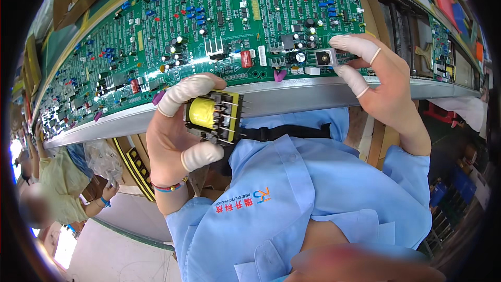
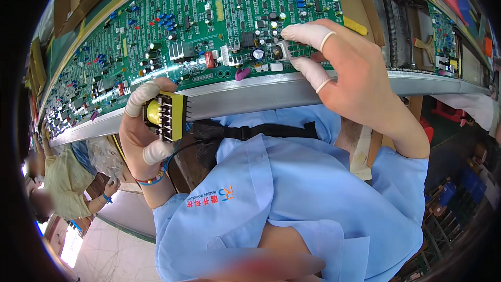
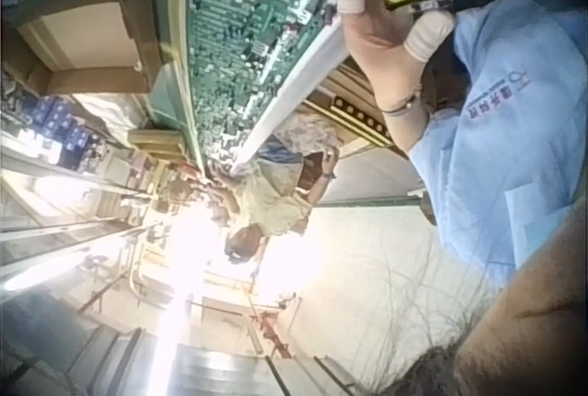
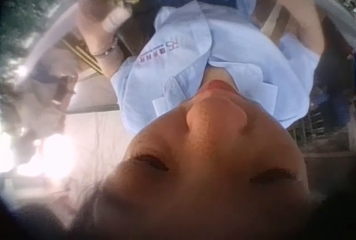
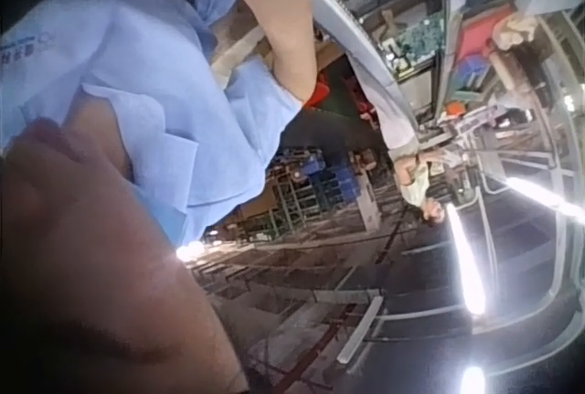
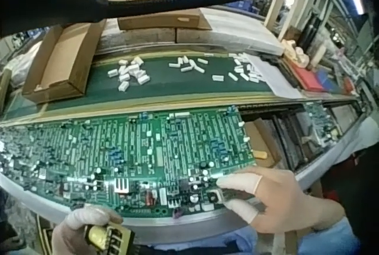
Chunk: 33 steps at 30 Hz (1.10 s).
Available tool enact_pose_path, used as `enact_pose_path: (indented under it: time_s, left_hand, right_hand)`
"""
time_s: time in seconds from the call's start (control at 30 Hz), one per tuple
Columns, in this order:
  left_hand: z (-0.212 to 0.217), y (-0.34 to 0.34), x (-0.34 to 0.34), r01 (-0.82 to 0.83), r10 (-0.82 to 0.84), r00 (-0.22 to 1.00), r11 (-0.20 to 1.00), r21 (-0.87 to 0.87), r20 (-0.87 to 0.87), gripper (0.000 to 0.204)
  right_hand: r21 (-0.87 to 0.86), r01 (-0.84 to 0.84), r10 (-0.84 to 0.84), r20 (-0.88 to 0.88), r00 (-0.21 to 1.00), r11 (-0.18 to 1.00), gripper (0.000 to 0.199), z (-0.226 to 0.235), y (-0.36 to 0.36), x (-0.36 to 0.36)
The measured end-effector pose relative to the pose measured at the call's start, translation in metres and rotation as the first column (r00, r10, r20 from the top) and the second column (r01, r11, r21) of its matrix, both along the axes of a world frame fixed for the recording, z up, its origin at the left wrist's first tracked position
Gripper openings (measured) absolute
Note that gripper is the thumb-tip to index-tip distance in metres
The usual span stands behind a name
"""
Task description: The person assembles printed circuit boards by hand on a production line, inserting capacitors, connectors, and transformers into the boards.
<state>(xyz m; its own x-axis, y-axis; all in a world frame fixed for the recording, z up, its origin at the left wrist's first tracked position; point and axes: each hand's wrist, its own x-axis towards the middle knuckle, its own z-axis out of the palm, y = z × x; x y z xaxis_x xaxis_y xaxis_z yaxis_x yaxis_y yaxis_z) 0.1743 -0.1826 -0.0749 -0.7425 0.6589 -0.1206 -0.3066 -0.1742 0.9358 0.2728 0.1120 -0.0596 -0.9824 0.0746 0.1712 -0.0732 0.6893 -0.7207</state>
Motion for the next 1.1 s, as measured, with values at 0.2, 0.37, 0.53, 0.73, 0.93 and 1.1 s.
enact_pose_path:
  time_s: [0.2,0.37,0.53,0.73,0.93,1.1]
  left_hand:
    - [-0.006,0.002,-0.003,0.022,-0.029,0.99,0.998,-0.056,-0.139,0.08]
    - [-0.014,-0.001,-0.006,0.006,-0.01,0.993,0.999,-0.04,-0.12,0.08]
    - [-0.006,-0.002,-0.002,-0.084,0.078,0.995,0.99,-0.116,-0.057,0.084]
    - [0.002,0.017,-0.005,-0.03,0.017,0.995,0.991,-0.127,-0.101,0.087]
    - [0.018,0.074,-0.01,0.059,-0.086,0.937,0.994,-0.09,-0.339,0.086]
    - [0.029,0.125,-0.018,-0.023,-0.28,0.56,0.935,-0.353,-0.78,0.086]
  right_hand:
    - [0.317,-0.056,0.1,-0.122,0.988,0.947,0.038,-0.01,-0.003,-0.005]
    - [0.441,-0.07,0.144,-0.136,0.98,0.895,0.036,-0.015,-0.001,-0.005]
    - [0.485,-0.121,0.207,-0.127,0.97,0.866,0.037,-0.016,0.002,-0.008]
    - [0.557,-0.206,0.285,-0.057,0.957,0.804,0.041,0.003,0.02,-0.008]
    - [0.106,0.107,-0.065,-0.34,0.938,0.988,0.021,0.032,0.05,-0.032]
    - [-0.055,0.257,-0.246,-0.531,0.811,0.965,0.02,0.0,0.092,-0.052]
